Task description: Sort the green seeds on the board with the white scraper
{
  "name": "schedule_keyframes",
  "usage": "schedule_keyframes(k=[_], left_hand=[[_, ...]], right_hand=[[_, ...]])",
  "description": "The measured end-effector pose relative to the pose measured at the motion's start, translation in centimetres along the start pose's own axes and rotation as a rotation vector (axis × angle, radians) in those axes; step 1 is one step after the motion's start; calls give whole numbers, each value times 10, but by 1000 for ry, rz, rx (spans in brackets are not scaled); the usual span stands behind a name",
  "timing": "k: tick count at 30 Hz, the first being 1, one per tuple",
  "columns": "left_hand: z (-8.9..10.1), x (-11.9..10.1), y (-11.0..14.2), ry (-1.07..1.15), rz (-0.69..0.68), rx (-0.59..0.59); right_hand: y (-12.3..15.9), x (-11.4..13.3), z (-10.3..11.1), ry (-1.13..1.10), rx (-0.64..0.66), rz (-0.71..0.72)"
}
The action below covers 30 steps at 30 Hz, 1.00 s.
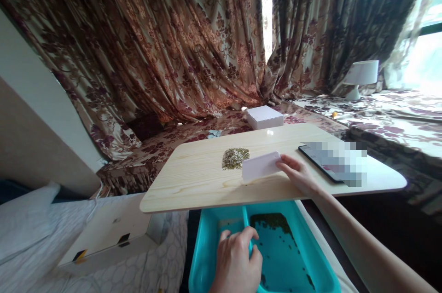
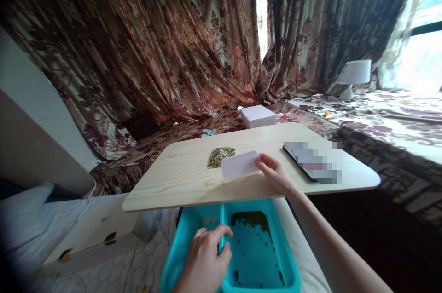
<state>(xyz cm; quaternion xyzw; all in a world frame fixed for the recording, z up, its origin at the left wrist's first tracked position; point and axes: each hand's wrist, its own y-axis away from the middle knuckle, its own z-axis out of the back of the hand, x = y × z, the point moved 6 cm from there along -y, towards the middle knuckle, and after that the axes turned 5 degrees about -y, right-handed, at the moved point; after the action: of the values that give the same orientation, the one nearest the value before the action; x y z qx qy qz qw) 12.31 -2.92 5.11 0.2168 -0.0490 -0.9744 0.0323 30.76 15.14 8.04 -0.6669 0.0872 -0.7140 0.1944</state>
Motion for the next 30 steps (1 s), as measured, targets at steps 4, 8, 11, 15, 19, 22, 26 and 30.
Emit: schedule_keyframes(k=[4,8,11,15,19,22,26,30], left_hand=[[2,11,-1,-16,33,-16],[1,20,-3,-31,43,-18],[1,24,-3,-23,48,-25],[3,27,-5,-17,56,-36],[3,27,-5,-9,63,-29],[3,27,-4,-15,67,-23],[2,27,-3,-26,76,-3],[5,24,-2,-40,90,9]], right_hand=[[1,2,-2,20,29,-24],[1,3,-3,26,55,-51],[2,1,-3,14,77,-68],[0,-3,-5,-38,94,-96],[0,0,-6,-68,97,-119],[2,3,-5,-71,97,-134],[3,2,-3,-56,89,-139],[0,-4,0,-96,55,-122]])
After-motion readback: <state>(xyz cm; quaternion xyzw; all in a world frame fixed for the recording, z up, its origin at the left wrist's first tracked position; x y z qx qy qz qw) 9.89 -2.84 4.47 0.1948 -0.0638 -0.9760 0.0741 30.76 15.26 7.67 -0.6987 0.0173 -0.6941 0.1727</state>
